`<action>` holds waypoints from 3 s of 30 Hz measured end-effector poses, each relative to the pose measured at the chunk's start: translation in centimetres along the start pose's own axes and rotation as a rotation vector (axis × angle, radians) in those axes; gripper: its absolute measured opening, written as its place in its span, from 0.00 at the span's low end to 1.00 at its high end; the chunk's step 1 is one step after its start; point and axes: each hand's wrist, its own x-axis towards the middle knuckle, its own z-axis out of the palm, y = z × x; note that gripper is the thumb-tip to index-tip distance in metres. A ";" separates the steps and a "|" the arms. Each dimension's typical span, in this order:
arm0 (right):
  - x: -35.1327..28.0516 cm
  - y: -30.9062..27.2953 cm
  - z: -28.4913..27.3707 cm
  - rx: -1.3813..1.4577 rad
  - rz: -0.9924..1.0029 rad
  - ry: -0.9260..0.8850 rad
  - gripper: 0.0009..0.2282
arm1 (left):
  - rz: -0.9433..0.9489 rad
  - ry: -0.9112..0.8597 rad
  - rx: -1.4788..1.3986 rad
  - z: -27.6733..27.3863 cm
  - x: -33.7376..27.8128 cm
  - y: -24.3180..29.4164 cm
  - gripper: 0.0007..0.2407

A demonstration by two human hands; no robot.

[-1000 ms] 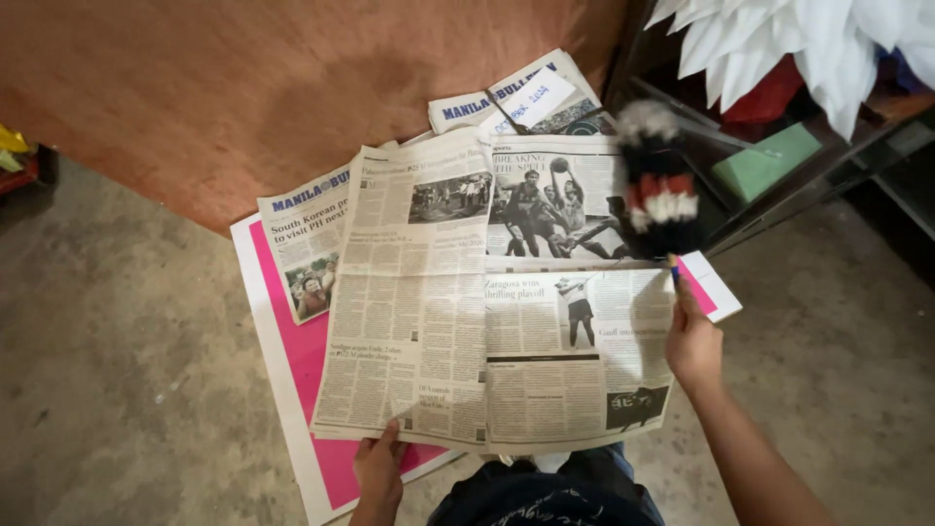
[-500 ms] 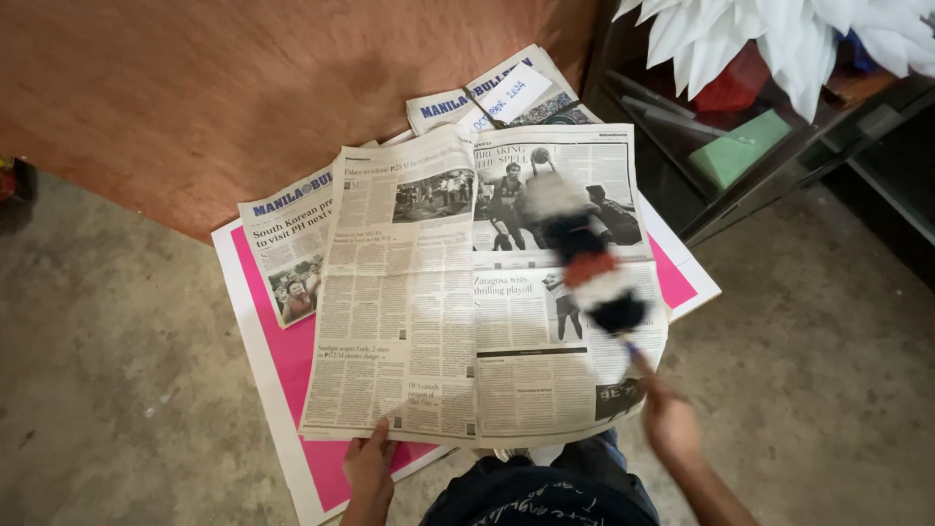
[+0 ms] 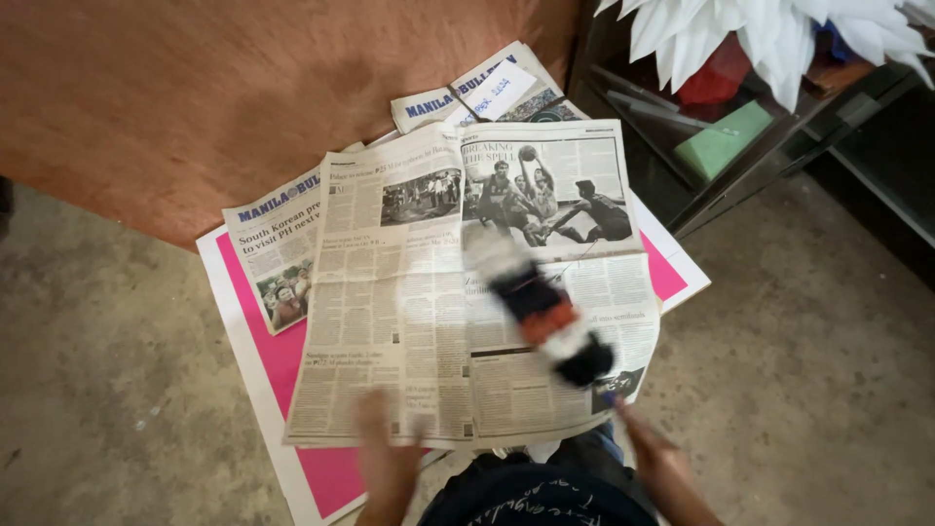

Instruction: Dusting and flipping through pages of newspapers using a duster.

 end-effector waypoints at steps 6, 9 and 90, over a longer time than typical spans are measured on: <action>1.4 -4.5 -2.4 0.038 0.136 0.259 0.24 | 1.031 -0.462 -0.109 5.2 0.9 6.4 0.22; 1.0 -3.0 0.0 0.094 -0.103 0.335 0.23 | 1.026 -0.433 -0.047 5.7 1.2 7.6 0.15; 0.5 -5.0 -3.6 0.352 0.331 0.198 0.22 | -0.933 0.384 -1.378 6.1 -0.8 -7.2 0.06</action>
